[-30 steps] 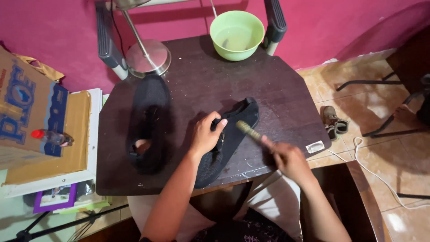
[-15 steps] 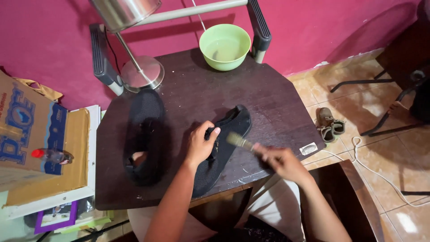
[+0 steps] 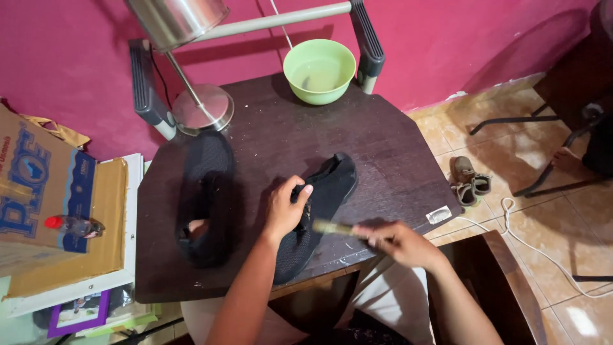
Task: The person scrubs a black sneaker with a toothbrush, repeatedly dipping the brush into a green bowl of water and brushing the shoe's upper, laces, and sides. The person rotates the shoe to access different areas and continues scrubbing throughout the clip.
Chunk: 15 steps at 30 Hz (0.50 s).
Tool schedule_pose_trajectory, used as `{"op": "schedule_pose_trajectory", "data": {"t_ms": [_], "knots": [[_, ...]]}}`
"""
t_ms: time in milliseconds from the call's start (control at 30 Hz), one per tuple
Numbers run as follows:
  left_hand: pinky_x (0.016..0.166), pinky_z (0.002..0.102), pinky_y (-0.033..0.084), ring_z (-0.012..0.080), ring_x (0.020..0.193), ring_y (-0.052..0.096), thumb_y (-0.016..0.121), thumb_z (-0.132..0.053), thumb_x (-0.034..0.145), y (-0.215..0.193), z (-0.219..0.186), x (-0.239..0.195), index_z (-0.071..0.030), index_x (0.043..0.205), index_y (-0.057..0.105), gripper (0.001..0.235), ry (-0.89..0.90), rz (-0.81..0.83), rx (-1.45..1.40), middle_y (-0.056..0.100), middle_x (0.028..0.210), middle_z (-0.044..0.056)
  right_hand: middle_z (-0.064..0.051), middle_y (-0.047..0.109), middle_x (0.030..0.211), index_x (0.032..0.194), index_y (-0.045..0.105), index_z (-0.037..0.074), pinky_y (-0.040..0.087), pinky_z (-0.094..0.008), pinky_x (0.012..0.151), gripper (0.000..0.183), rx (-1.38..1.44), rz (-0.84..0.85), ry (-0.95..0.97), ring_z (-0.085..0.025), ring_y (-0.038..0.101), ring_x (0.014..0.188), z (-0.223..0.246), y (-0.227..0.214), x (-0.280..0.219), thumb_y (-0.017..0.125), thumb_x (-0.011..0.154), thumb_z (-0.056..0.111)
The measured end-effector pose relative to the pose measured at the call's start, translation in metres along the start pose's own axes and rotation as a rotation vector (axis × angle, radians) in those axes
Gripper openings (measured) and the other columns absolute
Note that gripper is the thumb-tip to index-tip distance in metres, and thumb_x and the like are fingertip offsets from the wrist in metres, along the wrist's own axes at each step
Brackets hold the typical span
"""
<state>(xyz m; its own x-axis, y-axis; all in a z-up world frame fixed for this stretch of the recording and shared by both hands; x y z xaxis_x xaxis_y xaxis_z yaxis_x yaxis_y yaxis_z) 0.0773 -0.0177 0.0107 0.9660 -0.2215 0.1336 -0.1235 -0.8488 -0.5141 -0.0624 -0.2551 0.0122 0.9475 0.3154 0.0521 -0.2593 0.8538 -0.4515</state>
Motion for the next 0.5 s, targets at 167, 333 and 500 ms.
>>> {"op": "schedule_pose_trajectory", "data": {"t_ms": [167, 333, 500], "knots": [[0.087, 0.051, 0.056, 0.0410, 0.101, 0.070, 0.068, -0.040, 0.096, -0.001, -0.004, -0.002, -0.016, 0.104, 0.069, 0.025, -0.002, 0.008, 0.013, 0.074, 0.096, 0.017, -0.018, 0.083, 0.087, 0.080, 0.078, 0.002, 0.059, -0.044, 0.083, 0.018, -0.081, -0.182, -0.047, -0.034, 0.079, 0.090, 0.001, -0.012, 0.009, 0.062, 0.085, -0.004], [0.085, 0.049, 0.056, 0.0389, 0.100, 0.071, 0.068, -0.041, 0.096, -0.001, 0.000, -0.001, -0.017, 0.101, 0.069, 0.024, 0.001, 0.006, 0.007, 0.074, 0.094, 0.014, -0.019, 0.083, 0.087, 0.081, 0.078, 0.003, 0.060, -0.043, 0.079, 0.014, -0.072, -0.167, -0.070, -0.036, 0.080, 0.086, 0.019, -0.011, 0.013, 0.065, 0.085, -0.002], [0.087, 0.052, 0.056, 0.0420, 0.104, 0.069, 0.069, -0.037, 0.097, 0.000, -0.001, 0.000, -0.015, 0.105, 0.068, 0.024, -0.002, 0.012, 0.004, 0.074, 0.100, 0.018, -0.014, 0.081, 0.113, 0.102, 0.083, 0.005, 0.058, -0.049, 0.091, 0.025, 0.049, 0.001, 0.010, -0.034, 0.074, 0.110, 0.019, 0.008, 0.005, 0.066, 0.086, -0.002]]}}
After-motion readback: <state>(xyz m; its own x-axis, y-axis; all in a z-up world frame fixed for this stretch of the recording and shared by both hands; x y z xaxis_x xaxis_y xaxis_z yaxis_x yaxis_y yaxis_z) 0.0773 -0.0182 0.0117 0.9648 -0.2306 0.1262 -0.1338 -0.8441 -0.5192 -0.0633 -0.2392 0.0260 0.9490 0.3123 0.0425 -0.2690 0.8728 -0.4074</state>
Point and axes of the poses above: each hand's wrist, its own x-axis towards the middle knuckle, its own y-axis out of the palm, z = x × y, the point moved 8 cm from there along x, towards the middle knuckle
